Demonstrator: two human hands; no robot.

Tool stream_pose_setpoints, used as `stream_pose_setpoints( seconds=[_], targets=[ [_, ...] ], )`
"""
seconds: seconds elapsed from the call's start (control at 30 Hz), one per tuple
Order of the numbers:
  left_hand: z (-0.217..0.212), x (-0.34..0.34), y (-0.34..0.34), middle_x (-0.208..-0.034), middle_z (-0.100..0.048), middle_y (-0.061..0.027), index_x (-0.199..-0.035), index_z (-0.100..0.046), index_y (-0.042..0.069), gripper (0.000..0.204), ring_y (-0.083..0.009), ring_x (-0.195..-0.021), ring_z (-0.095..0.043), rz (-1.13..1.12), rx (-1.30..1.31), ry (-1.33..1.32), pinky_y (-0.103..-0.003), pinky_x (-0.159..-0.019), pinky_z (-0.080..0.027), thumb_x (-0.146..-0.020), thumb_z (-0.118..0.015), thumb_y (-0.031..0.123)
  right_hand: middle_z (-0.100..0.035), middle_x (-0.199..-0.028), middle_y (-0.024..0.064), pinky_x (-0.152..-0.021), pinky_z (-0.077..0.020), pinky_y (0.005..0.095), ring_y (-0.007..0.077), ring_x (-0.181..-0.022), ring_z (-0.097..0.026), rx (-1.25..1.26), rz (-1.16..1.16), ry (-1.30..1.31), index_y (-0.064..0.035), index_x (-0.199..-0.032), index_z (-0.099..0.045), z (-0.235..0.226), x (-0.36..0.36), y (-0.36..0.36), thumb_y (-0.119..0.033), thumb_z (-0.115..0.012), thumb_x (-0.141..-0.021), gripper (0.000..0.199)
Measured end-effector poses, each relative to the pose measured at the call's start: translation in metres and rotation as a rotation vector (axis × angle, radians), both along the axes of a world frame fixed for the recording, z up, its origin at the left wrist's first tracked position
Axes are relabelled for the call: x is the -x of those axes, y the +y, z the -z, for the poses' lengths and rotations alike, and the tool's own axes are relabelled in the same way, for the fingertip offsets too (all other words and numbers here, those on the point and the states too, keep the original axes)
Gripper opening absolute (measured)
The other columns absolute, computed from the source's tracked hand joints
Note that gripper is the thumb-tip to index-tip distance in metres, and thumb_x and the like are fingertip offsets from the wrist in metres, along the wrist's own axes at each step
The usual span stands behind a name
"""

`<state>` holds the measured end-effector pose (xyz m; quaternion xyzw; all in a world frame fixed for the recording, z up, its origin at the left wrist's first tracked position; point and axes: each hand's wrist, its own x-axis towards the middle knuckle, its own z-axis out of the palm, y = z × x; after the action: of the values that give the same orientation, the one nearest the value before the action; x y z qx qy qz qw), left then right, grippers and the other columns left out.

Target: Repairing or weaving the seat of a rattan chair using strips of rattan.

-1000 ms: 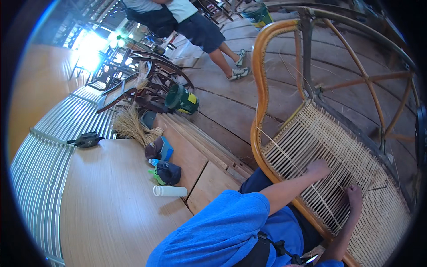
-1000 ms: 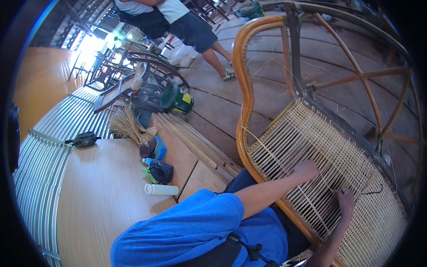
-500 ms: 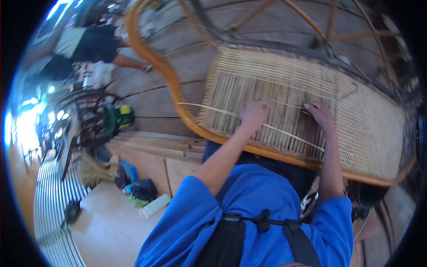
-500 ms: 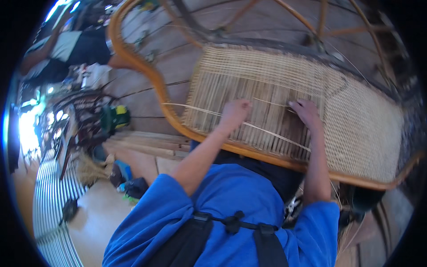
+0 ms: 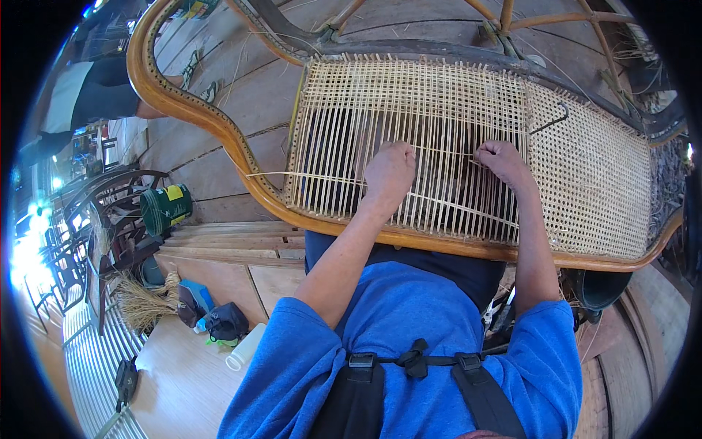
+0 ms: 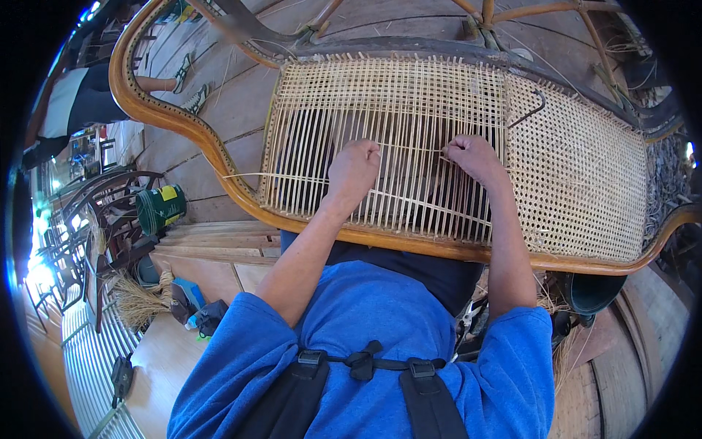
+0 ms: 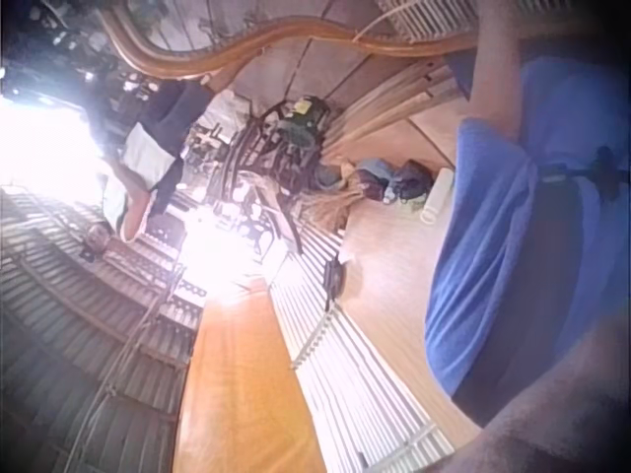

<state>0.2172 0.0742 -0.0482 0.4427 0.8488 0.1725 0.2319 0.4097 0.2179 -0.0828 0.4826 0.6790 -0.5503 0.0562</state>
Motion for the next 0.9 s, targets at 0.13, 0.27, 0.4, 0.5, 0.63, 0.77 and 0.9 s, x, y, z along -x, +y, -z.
stream_pose_setpoints(
  seconds=[0.13, 0.27, 0.4, 0.5, 0.63, 0.77, 0.9],
  targets=[
    [0.001, 0.008, 0.004, -0.089, -0.060, -0.0151, -0.084, -0.062, 0.006, 0.016, -0.0309, -0.074, -0.063, 0.034, 0.103, 0.124, -0.040, -0.064, -0.051, -0.084, -0.051, 0.018, -0.056, -0.059, 0.0047, -0.058, -0.0420, 0.0284, 0.0117, -0.056, -0.048, 0.035, -0.001, 0.093, -0.0008, -0.077, -0.064, 0.010, 0.006, 0.003, -0.020, -0.061, -0.079, 0.019],
    [0.005, 0.015, 0.023, -0.095, -0.059, -0.0169, -0.087, -0.062, 0.006, 0.019, -0.0333, -0.080, -0.061, 0.067, 0.184, 0.162, -0.043, -0.070, -0.049, -0.085, -0.052, 0.022, -0.058, -0.063, 0.0078, -0.060, -0.0431, 0.0303, 0.0140, -0.058, -0.051, -0.009, -0.032, 0.072, 0.0005, -0.080, -0.063, 0.012, 0.016, 0.012, -0.020, -0.060, -0.079, 0.020],
    [-0.029, 0.018, 0.009, -0.089, -0.062, -0.0151, -0.087, -0.062, 0.006, 0.020, -0.0306, -0.078, -0.063, 0.099, 0.287, 0.258, -0.043, -0.065, -0.051, -0.084, -0.049, 0.020, -0.059, -0.074, 0.0196, -0.063, -0.0432, 0.0382, 0.0292, -0.066, -0.056, -0.215, -0.191, 0.052, 0.0030, -0.082, -0.058, -0.017, 0.020, -0.001, -0.025, -0.056, -0.080, 0.029],
    [-0.027, 0.009, -0.001, -0.094, -0.065, -0.0154, -0.094, -0.065, 0.005, 0.023, -0.0297, -0.088, -0.064, 0.208, 0.488, 0.220, -0.044, -0.071, -0.052, -0.081, -0.048, 0.015, -0.057, -0.076, 0.0212, -0.064, -0.0424, 0.0405, 0.0341, -0.071, -0.057, -0.177, -0.140, 0.049, 0.0005, -0.086, -0.056, -0.041, 0.005, -0.012, -0.026, -0.054, -0.080, 0.027],
    [-0.044, -0.030, -0.016, -0.087, -0.065, -0.0186, -0.086, -0.065, 0.001, 0.022, -0.0330, -0.081, -0.065, 0.105, 0.363, 0.107, -0.042, -0.066, -0.053, -0.080, -0.047, 0.011, -0.053, -0.062, 0.0171, -0.055, -0.0400, 0.0370, 0.0249, -0.056, -0.052, -0.245, -0.133, -0.015, 0.0033, -0.074, -0.055, -0.036, -0.039, -0.027, -0.020, -0.058, -0.076, 0.023],
    [-0.045, -0.024, -0.029, -0.089, -0.064, -0.0219, -0.083, -0.065, 0.000, 0.020, -0.0360, -0.082, -0.063, -0.087, 0.131, -0.122, -0.042, -0.074, -0.051, -0.077, -0.050, 0.013, -0.046, -0.050, 0.0027, -0.044, -0.0337, 0.0294, 0.0101, -0.045, -0.041, -0.075, 0.004, 0.079, 0.0014, -0.063, -0.054, -0.077, -0.035, -0.036, -0.012, -0.063, -0.075, 0.020],
    [-0.039, -0.005, -0.027, -0.088, -0.063, -0.0221, -0.077, -0.065, 0.000, 0.018, -0.0357, -0.080, -0.063, -0.101, 0.098, -0.133, -0.042, -0.074, -0.050, -0.076, -0.051, 0.012, -0.046, -0.049, 0.0010, -0.044, -0.0346, 0.0269, 0.0081, -0.045, -0.041, -0.070, 0.067, 0.159, 0.0010, -0.061, -0.055, -0.089, -0.025, -0.039, -0.006, -0.064, -0.074, 0.017]
  ],
)
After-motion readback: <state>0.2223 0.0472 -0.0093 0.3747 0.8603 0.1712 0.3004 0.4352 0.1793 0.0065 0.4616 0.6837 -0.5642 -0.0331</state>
